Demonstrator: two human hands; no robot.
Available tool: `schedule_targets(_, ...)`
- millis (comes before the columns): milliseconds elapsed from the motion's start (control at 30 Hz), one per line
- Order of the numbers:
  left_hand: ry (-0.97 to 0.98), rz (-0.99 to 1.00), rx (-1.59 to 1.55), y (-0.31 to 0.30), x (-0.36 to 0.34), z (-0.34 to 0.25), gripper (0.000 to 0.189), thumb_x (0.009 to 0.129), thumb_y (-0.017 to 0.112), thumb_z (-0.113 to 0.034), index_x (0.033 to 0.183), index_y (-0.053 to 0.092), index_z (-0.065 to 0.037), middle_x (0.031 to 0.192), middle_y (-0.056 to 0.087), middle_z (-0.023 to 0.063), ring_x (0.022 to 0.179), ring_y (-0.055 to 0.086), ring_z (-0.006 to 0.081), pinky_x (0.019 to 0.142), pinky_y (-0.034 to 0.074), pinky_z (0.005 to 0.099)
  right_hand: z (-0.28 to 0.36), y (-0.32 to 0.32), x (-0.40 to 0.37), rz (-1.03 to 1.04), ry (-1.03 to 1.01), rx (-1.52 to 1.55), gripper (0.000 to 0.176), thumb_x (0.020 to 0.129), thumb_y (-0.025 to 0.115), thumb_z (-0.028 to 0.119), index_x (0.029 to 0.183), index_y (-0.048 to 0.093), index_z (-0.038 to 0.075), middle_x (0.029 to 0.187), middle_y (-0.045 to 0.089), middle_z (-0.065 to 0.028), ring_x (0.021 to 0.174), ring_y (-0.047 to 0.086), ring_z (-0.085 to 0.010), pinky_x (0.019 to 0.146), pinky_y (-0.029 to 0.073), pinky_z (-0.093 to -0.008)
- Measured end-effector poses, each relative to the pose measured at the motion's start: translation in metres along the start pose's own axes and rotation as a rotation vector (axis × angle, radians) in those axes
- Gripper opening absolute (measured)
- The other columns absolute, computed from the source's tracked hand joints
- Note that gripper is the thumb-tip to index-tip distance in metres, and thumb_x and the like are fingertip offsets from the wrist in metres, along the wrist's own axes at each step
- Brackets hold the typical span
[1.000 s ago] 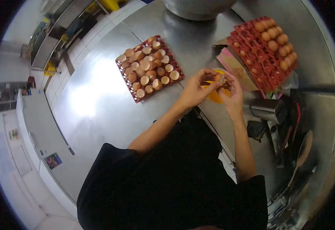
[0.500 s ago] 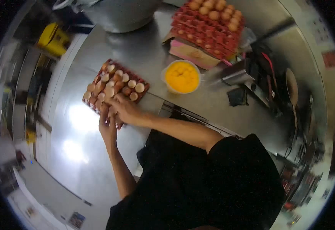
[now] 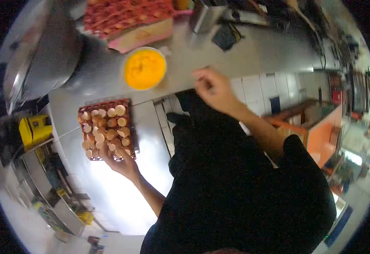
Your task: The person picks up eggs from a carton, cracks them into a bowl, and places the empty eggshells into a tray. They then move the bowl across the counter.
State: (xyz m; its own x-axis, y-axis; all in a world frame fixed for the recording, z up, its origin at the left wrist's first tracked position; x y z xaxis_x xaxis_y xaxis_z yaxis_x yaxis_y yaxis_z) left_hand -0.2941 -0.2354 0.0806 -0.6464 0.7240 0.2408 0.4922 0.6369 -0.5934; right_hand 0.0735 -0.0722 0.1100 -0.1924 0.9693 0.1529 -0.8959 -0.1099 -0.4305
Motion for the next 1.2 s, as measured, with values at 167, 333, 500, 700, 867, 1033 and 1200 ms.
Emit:
schedule_targets(167,0.176,0.206,0.037,0.038,0.028,-0.036,0.045,0.107,0.066,-0.014,0.149,0.057,0.000,0.144,0.063,0.0201,0.123,0.064,0.0305,0.102,0.053,0.0425,-0.076,-0.127,-0.062,-0.506,0.225,-0.172,0.027,0.104,0.070,0.006,0.131,0.070,0.007,0.101,0.070,-0.0016,0.082,0.062,-0.0068,0.072,0.051,-0.0249)
schedule_targets(333,0.299,0.301,-0.038,0.091,0.030,-0.079,0.036,0.104,0.071,-0.010,0.137,0.061,0.004,0.131,0.067,0.0179,0.120,0.064,0.0310,0.106,0.051,0.0423,-0.089,-0.162,-0.101,-0.631,0.369,-0.165,0.024,0.108,0.067,0.008,0.132,0.068,0.005,0.100,0.068,0.0002,0.081,0.058,-0.0062,0.072,0.050,-0.0243)
schedule_targets(500,0.238,0.315,-0.152,0.091,-0.004,-0.073,0.038,0.099,0.075,-0.006,0.134,0.063,0.002,0.126,0.069,0.0145,0.114,0.064,0.0273,0.097,0.050,0.0381,-0.085,-0.157,-0.100,-0.622,0.339,-0.076,0.024,0.109,0.066,0.010,0.132,0.068,0.005,0.099,0.065,0.0010,0.080,0.055,-0.0062,0.071,0.048,-0.0241)
schedule_targets(700,0.224,0.381,-0.104,0.092,-0.038,-0.070,0.041,0.096,0.078,-0.007,0.134,0.064,-0.001,0.125,0.068,0.0145,0.108,0.064,0.0269,0.089,0.050,0.0379,-0.087,-0.180,-0.081,-0.619,0.361,-0.044,0.026,0.109,0.066,0.009,0.134,0.066,0.005,0.098,0.063,0.0001,0.081,0.054,-0.0076,0.073,0.048,-0.0245)
schedule_targets(867,0.274,0.505,-0.137,0.144,-0.070,-0.094,0.040,0.095,0.079,-0.007,0.132,0.064,-0.003,0.123,0.068,0.0141,0.103,0.064,0.0268,0.085,0.050,0.0386,-0.099,-0.243,-0.124,-0.659,0.376,-0.075,0.029,0.109,0.065,0.011,0.138,0.064,0.005,0.102,0.066,-0.0013,0.081,0.054,-0.0081,0.073,0.048,-0.0248)
schedule_targets(1033,0.140,0.425,-0.073,0.161,-0.163,-0.113,0.038,0.096,0.078,-0.007,0.132,0.066,-0.002,0.118,0.071,0.0138,0.100,0.064,0.0255,0.084,0.050,0.0379,-0.175,-0.331,-0.163,-0.694,0.442,-0.072,0.028,0.110,0.061,0.010,0.138,0.064,0.007,0.104,0.067,-0.0010,0.083,0.054,-0.0065,0.073,0.047,-0.0228)
schedule_targets(1200,-0.278,0.159,0.014,0.145,-0.311,-0.116,0.044,0.103,0.073,-0.014,0.142,0.061,0.000,0.123,0.071,0.0117,0.099,0.064,0.0207,0.080,0.049,0.0356,-0.264,-0.382,-0.147,-0.427,0.267,0.165,0.024,0.109,0.060,0.003,0.131,0.066,0.007,0.103,0.065,0.0001,0.081,0.053,-0.0060,0.069,0.045,-0.0222)
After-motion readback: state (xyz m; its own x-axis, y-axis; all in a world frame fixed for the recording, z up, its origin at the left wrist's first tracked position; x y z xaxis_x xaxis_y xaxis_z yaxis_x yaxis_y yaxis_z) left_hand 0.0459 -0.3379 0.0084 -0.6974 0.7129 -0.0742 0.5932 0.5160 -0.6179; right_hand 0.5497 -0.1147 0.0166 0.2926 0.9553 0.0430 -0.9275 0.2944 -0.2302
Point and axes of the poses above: each hand's wrist, its own x-axis towards the middle knuckle, its own y-axis out of the palm, z = x × y, the point moved 2 cm from there along x, towards the middle knuckle
